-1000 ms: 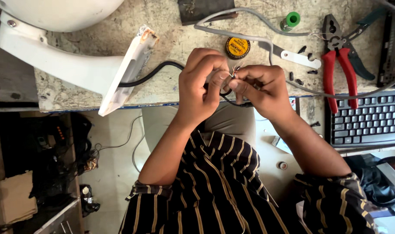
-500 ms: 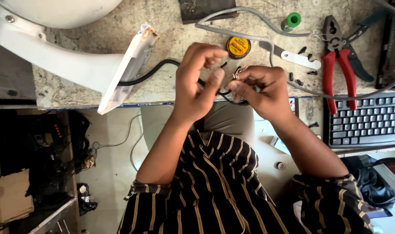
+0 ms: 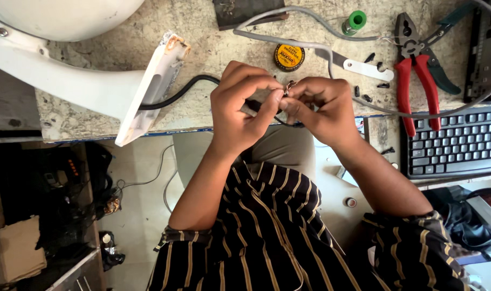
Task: The person works at a cluttered workbench on the cable of a white CCTV camera. They hold the cable end, use a small blade to cut and strip the outer insulation, pull the insulation off by hand, and separate and twist the exposed inner wires, repeatedly working the cable end between both hands.
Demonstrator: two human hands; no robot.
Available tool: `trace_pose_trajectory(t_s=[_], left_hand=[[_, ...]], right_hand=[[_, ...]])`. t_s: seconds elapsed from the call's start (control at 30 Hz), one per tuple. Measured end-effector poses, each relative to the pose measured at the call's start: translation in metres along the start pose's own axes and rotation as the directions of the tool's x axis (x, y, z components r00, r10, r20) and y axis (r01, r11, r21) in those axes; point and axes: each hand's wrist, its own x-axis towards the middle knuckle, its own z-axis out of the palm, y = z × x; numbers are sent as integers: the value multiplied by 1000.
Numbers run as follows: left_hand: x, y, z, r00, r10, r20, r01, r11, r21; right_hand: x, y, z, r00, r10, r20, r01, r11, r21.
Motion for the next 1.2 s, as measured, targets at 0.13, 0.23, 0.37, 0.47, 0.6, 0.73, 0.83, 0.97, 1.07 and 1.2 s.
trace_pose_trajectory(t_s=[0.13,0.23,0.37,0.47,0.6,0.73,0.83,0.97,1.07,1.2], left_hand=[[-1,1,1,1000,-13,15,13,1000,17],[-1,2,3,1000,-6,28,5,999,41],[-3,1,2,1000,1,13,-2,998,60],[-3,0,2,998,-57,-6,57,998,17],[-1,-1,-1,998,-49,27,49,999,-12],[-1,1,-1,998,-63,14,64,997,-32],[-2,4,-1,998,-68,-4,67,996,-53],[-2,8,-4,999,30,21,-30,1000,-9],[0,7,-1,998,58,26,-59,997,43],[-1,2,1,996,90,28,-91,993,74]], right_hand=[[0,3,0,1000,-10,-12,10,999,48],[-1,5,-1,999,-22,-24,23,999,40],[-2,8,-2,999,-27,-26,28,999,27],[-3,11,-2,999,-31,-32,32,999,37],[-3,12,-2,999,-35,-41,38,996,84],[-4,11,-3,999,-21,-40,25,995,99],[-4,9,-4,999,-24,-34,26,999,30],[-4,6,-4,999,-20,-27,21,999,39],[-3,3,-4,1000,-21,-15,21,1000,22],[-2,0,-3,999,-36,-6,36,999,5]])
